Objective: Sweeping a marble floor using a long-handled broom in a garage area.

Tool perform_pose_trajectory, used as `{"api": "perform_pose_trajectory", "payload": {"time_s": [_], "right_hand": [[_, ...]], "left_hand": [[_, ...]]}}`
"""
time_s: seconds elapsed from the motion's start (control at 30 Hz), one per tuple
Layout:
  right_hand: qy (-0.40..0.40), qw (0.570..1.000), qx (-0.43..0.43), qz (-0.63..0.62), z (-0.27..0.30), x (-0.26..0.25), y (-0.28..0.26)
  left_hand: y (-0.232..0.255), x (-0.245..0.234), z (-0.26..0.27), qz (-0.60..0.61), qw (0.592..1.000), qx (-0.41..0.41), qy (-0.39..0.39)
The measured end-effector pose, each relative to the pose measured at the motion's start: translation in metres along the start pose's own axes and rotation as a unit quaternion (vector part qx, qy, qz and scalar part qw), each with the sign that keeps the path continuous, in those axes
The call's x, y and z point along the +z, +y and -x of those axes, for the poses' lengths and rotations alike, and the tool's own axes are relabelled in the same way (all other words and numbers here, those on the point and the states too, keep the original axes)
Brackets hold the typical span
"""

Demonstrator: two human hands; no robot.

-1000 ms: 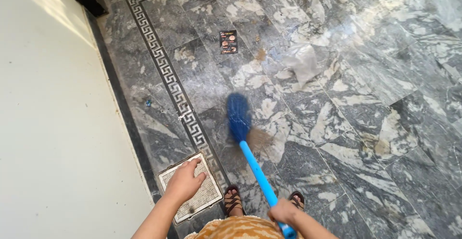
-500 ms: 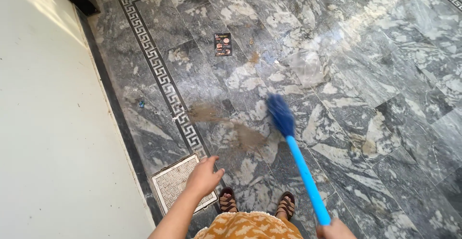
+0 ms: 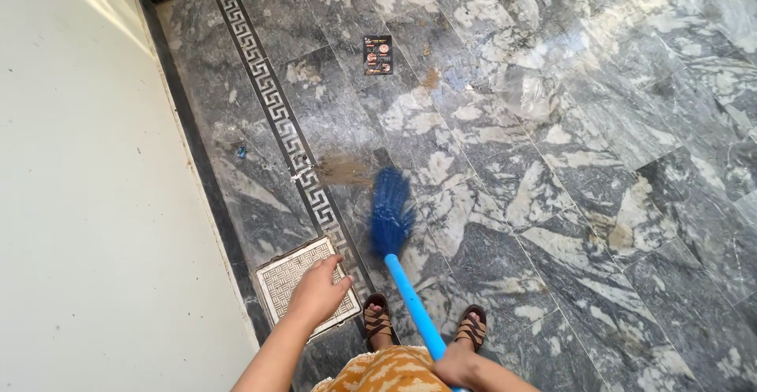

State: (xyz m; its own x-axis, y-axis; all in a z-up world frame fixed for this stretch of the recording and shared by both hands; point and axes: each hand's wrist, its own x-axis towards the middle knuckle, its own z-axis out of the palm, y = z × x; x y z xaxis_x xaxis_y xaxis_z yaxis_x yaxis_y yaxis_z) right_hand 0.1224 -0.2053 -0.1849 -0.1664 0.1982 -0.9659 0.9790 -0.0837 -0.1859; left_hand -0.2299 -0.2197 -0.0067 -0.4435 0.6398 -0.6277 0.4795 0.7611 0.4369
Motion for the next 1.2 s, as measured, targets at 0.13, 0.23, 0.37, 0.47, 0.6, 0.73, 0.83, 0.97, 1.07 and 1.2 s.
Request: {"api": "perform_pose_trajectory", "payload": {"time_s": [0.13,0.23,0.37,0.47,0.6,0.73,0.83,0.97,1.07,1.2], "right_hand": [[-0.012,0.999,-0.017,0.030,0.047,-0.074,-0.081],[-0.084,0.977,0.021,-0.195,0.058,-0.093,-0.090],[-0.061,0.967,-0.021,-0.246,0.053,-0.100,-0.083],[-0.013,0.969,-0.073,-0.236,0.049,-0.105,-0.068],[0.091,0.966,-0.118,-0.210,0.077,-0.139,-0.059],[0.265,0.946,-0.172,-0.069,0.089,-0.188,-0.047],[0.248,0.953,-0.074,-0.157,0.116,-0.230,-0.051],[0.290,0.936,-0.098,-0.175,0.116,-0.270,-0.024],[0.303,0.923,-0.082,-0.222,0.115,-0.310,-0.011],[0.300,0.903,-0.054,-0.303,0.114,-0.380,0.005]], "left_hand": [[0.006,-0.006,0.002,-0.004,1.000,-0.013,0.005],[0.011,-0.005,0.000,-0.013,1.000,-0.025,-0.002],[0.017,-0.012,0.001,-0.014,1.000,0.000,0.000],[0.012,-0.018,-0.006,-0.010,0.999,0.024,0.020],[0.000,-0.017,-0.029,-0.010,0.998,0.052,0.039],[0.027,-0.023,-0.051,-0.037,0.995,0.084,0.048],[0.060,-0.039,-0.056,-0.071,0.991,0.102,0.057],[0.100,-0.057,-0.057,-0.086,0.981,0.140,0.101],[0.124,-0.064,-0.070,-0.092,0.975,0.157,0.123],[0.146,-0.070,-0.089,-0.089,0.978,0.145,0.124]]}}
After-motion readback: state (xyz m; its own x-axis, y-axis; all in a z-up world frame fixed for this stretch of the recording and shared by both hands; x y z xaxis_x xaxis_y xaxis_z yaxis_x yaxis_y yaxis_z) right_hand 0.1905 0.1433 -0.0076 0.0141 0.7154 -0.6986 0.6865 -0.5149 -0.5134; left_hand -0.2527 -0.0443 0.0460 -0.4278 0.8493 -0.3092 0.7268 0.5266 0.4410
